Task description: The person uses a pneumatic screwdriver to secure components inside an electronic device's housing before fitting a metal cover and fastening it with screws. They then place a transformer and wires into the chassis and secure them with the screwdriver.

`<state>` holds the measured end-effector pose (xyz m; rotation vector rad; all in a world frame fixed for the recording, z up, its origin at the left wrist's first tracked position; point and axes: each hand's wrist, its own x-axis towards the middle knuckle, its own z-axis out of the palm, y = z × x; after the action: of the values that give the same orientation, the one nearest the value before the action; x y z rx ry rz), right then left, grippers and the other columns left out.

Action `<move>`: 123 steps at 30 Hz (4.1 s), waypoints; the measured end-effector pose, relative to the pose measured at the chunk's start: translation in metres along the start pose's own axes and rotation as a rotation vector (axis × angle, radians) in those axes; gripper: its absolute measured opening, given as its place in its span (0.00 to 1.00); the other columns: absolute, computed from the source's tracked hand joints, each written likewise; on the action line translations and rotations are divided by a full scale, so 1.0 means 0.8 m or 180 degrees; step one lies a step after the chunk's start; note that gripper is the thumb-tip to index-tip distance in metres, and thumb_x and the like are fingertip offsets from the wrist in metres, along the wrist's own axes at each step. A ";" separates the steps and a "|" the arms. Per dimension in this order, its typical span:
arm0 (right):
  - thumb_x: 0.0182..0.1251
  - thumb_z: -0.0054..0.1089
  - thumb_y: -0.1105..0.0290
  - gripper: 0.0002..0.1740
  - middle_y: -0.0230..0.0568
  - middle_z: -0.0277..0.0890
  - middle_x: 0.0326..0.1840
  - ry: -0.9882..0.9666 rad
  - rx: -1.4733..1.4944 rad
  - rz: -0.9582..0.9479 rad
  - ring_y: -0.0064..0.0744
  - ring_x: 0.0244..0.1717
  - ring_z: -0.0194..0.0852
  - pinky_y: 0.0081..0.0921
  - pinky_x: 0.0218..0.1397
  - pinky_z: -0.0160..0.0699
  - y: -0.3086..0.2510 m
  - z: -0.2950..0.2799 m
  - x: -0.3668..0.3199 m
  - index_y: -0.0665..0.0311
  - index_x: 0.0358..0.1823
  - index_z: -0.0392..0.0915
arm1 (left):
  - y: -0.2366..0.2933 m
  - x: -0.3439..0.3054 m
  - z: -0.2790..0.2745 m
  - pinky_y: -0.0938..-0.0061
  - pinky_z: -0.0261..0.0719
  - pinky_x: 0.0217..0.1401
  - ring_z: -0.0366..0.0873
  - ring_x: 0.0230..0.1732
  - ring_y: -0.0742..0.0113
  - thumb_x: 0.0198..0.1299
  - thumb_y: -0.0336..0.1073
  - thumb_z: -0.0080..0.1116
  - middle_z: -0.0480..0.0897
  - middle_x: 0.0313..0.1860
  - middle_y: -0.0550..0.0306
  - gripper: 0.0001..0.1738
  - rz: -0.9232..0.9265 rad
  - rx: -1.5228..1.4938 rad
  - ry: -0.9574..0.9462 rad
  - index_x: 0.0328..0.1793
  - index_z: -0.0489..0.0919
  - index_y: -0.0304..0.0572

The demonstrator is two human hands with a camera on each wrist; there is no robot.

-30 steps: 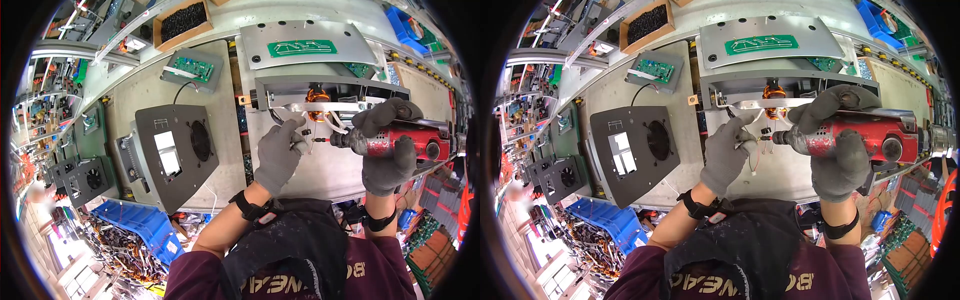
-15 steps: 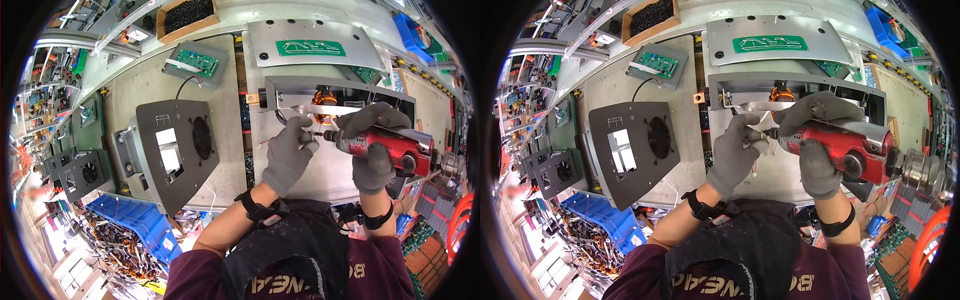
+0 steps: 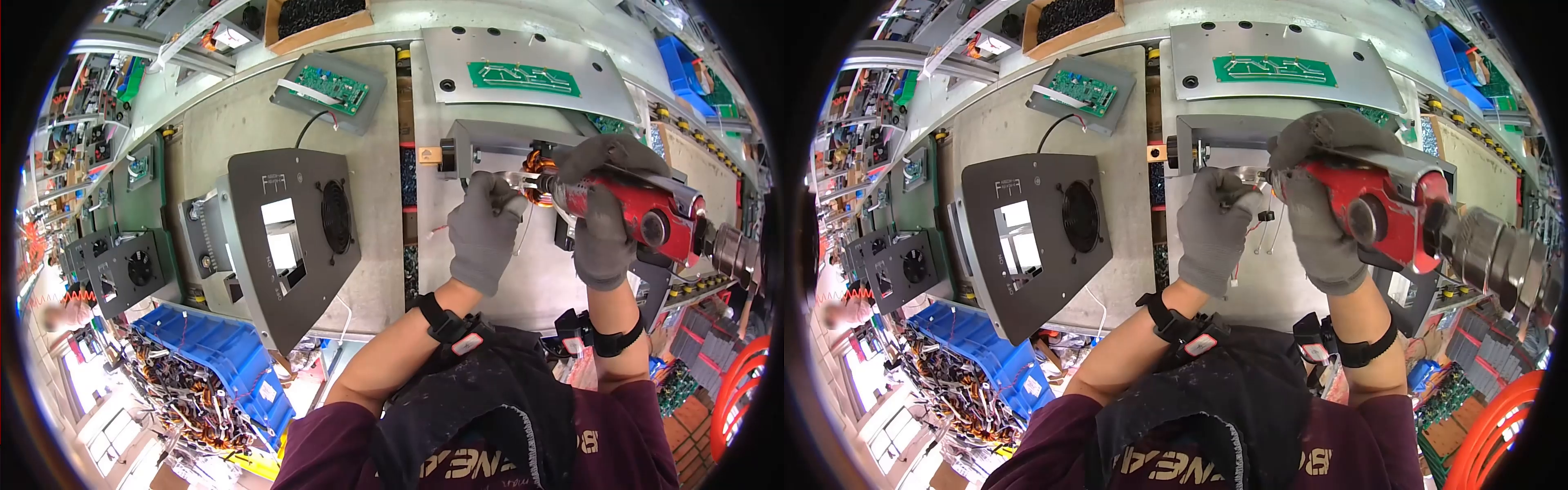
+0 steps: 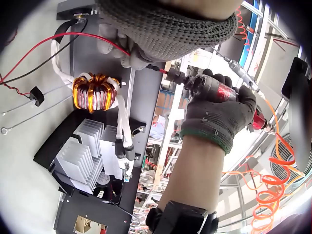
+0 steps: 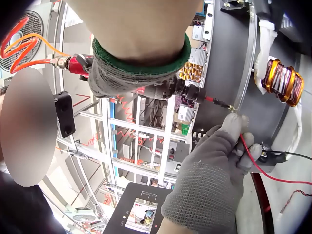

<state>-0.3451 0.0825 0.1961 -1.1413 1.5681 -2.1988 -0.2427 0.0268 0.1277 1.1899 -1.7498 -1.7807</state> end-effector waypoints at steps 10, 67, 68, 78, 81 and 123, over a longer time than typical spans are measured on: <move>0.62 0.50 0.78 0.12 0.42 0.72 0.48 -0.0181 -0.0735 0.0451 0.28 0.48 0.72 0.24 0.57 0.73 0.018 -0.001 -0.014 0.70 0.48 0.69 | -0.014 0.002 0.001 0.69 0.77 0.31 0.82 0.27 0.62 0.51 0.31 0.65 0.82 0.27 0.57 0.13 0.0653 0.0531 0.0180 0.37 0.72 0.42; 0.71 0.47 0.64 0.21 0.45 0.72 0.58 -0.1140 -0.0457 -0.0722 0.39 0.60 0.70 0.42 0.64 0.66 -0.199 -0.121 0.277 0.63 0.62 0.68 | 0.018 0.041 -0.088 0.58 0.77 0.51 0.75 0.52 0.42 0.41 0.41 0.73 0.66 0.60 0.43 0.53 0.1347 0.2146 -0.0170 0.73 0.54 0.46; 0.71 0.45 0.65 0.21 0.47 0.69 0.61 -0.1259 0.0550 -0.0319 0.41 0.63 0.67 0.43 0.68 0.60 -0.206 -0.138 0.247 0.66 0.62 0.68 | 0.028 0.042 -0.086 0.58 0.77 0.51 0.75 0.52 0.42 0.41 0.41 0.73 0.66 0.60 0.43 0.53 0.1324 0.2170 -0.0198 0.73 0.54 0.46; 0.64 0.56 0.67 0.12 0.47 0.77 0.47 0.2718 0.1609 0.1028 0.39 0.51 0.75 0.37 0.56 0.76 -0.028 -0.230 0.011 0.67 0.44 0.76 | 0.050 0.062 -0.077 0.60 0.77 0.51 0.77 0.51 0.46 0.48 0.42 0.66 0.68 0.59 0.47 0.42 0.0534 0.3085 -0.0610 0.71 0.60 0.48; 0.63 0.55 0.69 0.11 0.47 0.77 0.45 0.2867 0.1735 0.1105 0.39 0.49 0.76 0.37 0.53 0.78 0.011 -0.225 -0.004 0.68 0.44 0.76 | 0.050 0.064 -0.076 0.59 0.77 0.50 0.75 0.51 0.45 0.48 0.40 0.67 0.69 0.56 0.49 0.39 0.0512 0.3128 -0.0631 0.67 0.62 0.44; 0.60 0.59 0.65 0.14 0.37 0.77 0.38 0.1341 -0.0235 0.0260 0.27 0.37 0.77 0.29 0.47 0.79 -0.157 -0.067 0.190 0.66 0.44 0.77 | 0.041 0.071 -0.078 0.56 0.78 0.48 0.79 0.49 0.46 0.63 0.39 0.44 0.74 0.54 0.45 0.23 0.1088 0.3441 -0.0553 0.64 0.67 0.44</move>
<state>-0.4531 0.0864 0.3698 -0.6390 1.8271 -2.4565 -0.2365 -0.0605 0.1494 0.9416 -2.9341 -0.6886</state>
